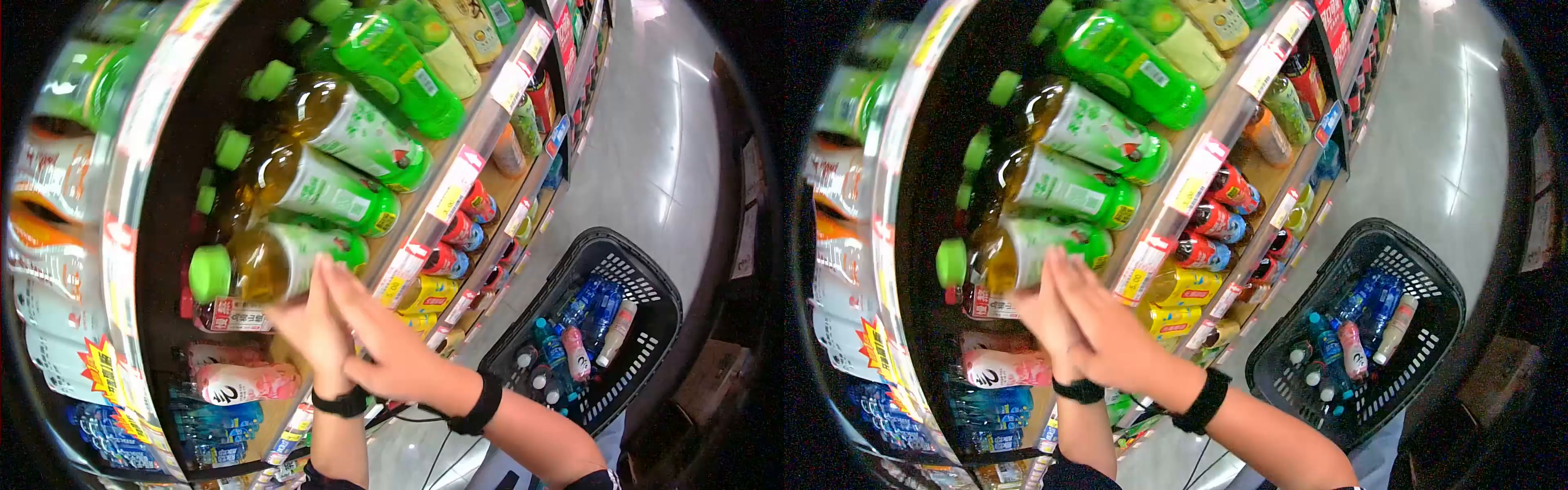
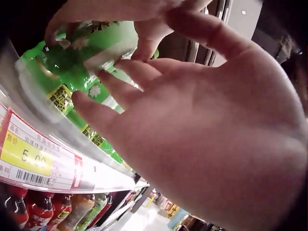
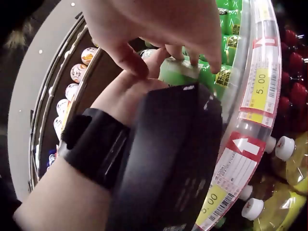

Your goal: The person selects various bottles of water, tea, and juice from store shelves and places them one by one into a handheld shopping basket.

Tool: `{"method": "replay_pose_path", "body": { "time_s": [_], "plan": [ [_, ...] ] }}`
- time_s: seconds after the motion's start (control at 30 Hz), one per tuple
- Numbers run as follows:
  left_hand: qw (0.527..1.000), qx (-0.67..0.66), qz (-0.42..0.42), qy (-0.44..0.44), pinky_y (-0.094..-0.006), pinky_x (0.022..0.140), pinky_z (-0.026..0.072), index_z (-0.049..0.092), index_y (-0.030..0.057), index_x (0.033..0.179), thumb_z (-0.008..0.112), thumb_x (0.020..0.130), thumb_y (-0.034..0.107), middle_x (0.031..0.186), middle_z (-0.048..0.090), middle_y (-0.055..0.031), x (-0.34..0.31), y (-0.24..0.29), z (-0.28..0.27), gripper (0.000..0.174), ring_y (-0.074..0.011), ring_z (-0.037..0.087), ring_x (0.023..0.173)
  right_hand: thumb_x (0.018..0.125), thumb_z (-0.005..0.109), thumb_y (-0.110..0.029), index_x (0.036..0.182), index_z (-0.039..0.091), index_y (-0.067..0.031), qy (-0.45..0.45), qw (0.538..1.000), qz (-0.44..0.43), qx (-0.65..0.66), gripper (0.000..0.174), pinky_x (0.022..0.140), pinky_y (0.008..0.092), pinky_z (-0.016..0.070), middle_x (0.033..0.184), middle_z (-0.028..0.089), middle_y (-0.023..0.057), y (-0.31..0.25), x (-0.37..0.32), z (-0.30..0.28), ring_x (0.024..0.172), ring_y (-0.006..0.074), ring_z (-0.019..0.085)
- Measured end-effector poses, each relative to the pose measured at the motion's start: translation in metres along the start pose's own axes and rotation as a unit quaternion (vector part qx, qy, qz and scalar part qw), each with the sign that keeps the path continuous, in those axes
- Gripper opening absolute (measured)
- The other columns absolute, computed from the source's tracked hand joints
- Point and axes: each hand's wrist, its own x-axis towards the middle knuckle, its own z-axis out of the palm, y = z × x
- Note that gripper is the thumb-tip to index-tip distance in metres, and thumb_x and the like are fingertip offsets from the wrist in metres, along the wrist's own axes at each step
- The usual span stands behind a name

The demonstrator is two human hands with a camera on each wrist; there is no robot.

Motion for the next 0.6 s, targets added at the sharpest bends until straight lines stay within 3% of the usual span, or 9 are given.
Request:
{"method": "replay_pose_path", "body": {
  "time_s": [0.03,0.17,0.2,0.27,0.33,0.37,0.5,0.57,0.6],
  "plan": [
    [0.993,0.115,0.013,0.028,-0.0339,0.086,0.0453,0.031,0.0013,0.128,0.062,0.076,-0.006,0.113,0.053,-0.0143,-0.012,0.010,-0.001,0.061,-0.0223,0.055,0.098,0.071,0.050,-0.006,0.140,0.007,0.0007,-0.003,0.999,-0.037,0.025,0.082,0.109,0.0359,0.0114,0.145,0.013,0.0192,-0.001,-0.010,-0.004,0.136,0.0300,0.011],
    [0.976,-0.012,0.215,-0.040,-0.0433,0.092,0.0429,0.026,0.0046,0.132,0.058,0.078,0.000,0.125,0.045,-0.0131,-0.069,0.017,-0.007,0.063,-0.0336,0.041,0.117,0.092,0.039,-0.023,0.141,0.007,-0.0021,0.014,0.874,0.085,0.478,0.062,0.108,0.0387,0.0114,0.146,0.014,0.0145,-0.035,-0.054,-0.052,0.135,0.0243,0.013],
    [0.982,-0.021,0.171,-0.076,-0.0456,0.093,0.0425,0.027,0.0083,0.130,0.061,0.078,0.009,0.126,0.044,-0.0110,-0.087,0.020,-0.014,0.063,-0.0336,0.036,0.121,0.093,0.038,-0.026,0.141,0.008,-0.0024,0.029,0.858,0.150,0.491,0.061,0.108,0.0377,0.0118,0.146,0.015,0.0145,-0.040,-0.069,-0.066,0.135,0.0248,0.014],
    [0.924,0.102,0.206,-0.306,-0.0505,0.095,0.0368,0.037,0.0098,0.120,0.063,0.075,0.012,0.123,0.047,-0.0095,-0.113,0.016,0.009,0.053,-0.0349,0.040,0.118,0.094,0.038,-0.030,0.141,0.010,-0.0027,0.051,0.867,0.244,0.431,0.061,0.108,0.0362,0.0136,0.145,0.017,0.0144,-0.044,-0.106,-0.100,0.134,0.0252,0.017],
    [0.793,0.191,0.245,-0.525,-0.0554,0.097,0.0311,0.046,0.0113,0.110,0.066,0.072,0.015,0.120,0.051,-0.0081,-0.137,0.010,0.036,0.043,-0.0363,0.044,0.114,0.093,0.039,-0.032,0.141,0.011,-0.0029,0.059,0.905,0.306,0.289,0.062,0.107,0.0350,0.0166,0.145,0.019,0.0141,-0.040,-0.147,-0.126,0.133,0.0249,0.019],
    [0.707,0.228,0.266,-0.615,-0.0579,0.097,0.0283,0.051,0.0120,0.105,0.067,0.070,0.016,0.119,0.052,-0.0074,-0.151,0.007,0.049,0.039,-0.0369,0.046,0.113,0.091,0.047,-0.032,0.138,0.020,-0.0029,0.129,0.876,0.377,0.271,0.062,0.106,0.0334,0.0190,0.140,0.027,0.0180,-0.036,-0.167,-0.132,0.131,0.0268,0.022],
    [0.649,0.062,0.108,-0.751,-0.0558,0.101,0.0254,0.049,0.0116,0.109,0.064,0.070,0.008,0.125,0.048,-0.0073,-0.248,-0.095,0.110,0.042,-0.0337,0.039,0.121,0.079,0.067,-0.024,0.141,0.009,-0.0067,0.339,0.620,0.548,0.447,0.087,0.094,0.0365,0.0392,0.129,0.039,0.0179,-0.009,-0.262,-0.195,0.117,0.0263,0.044],
    [0.620,0.040,0.042,-0.782,-0.0484,0.103,0.0266,0.047,0.0117,0.114,0.060,0.071,0.000,0.131,0.042,-0.0086,-0.301,-0.127,0.145,0.046,-0.0328,0.036,0.123,0.077,0.068,-0.016,0.141,0.007,-0.0088,0.426,0.544,0.550,0.469,0.089,0.082,0.0352,0.0469,0.121,0.046,0.0137,0.013,-0.311,-0.229,0.104,0.0230,0.054],
    [0.626,0.058,0.030,-0.777,-0.0460,0.104,0.0265,0.045,0.0113,0.119,0.061,0.068,-0.003,0.131,0.041,-0.0108,-0.328,-0.150,0.156,0.055,-0.0345,0.036,0.123,0.076,0.068,-0.013,0.142,0.007,-0.0097,0.452,0.550,0.529,0.461,0.089,0.081,0.0359,0.0474,0.119,0.048,0.0130,0.030,-0.342,-0.241,0.102,0.0226,0.055]
  ]
}}
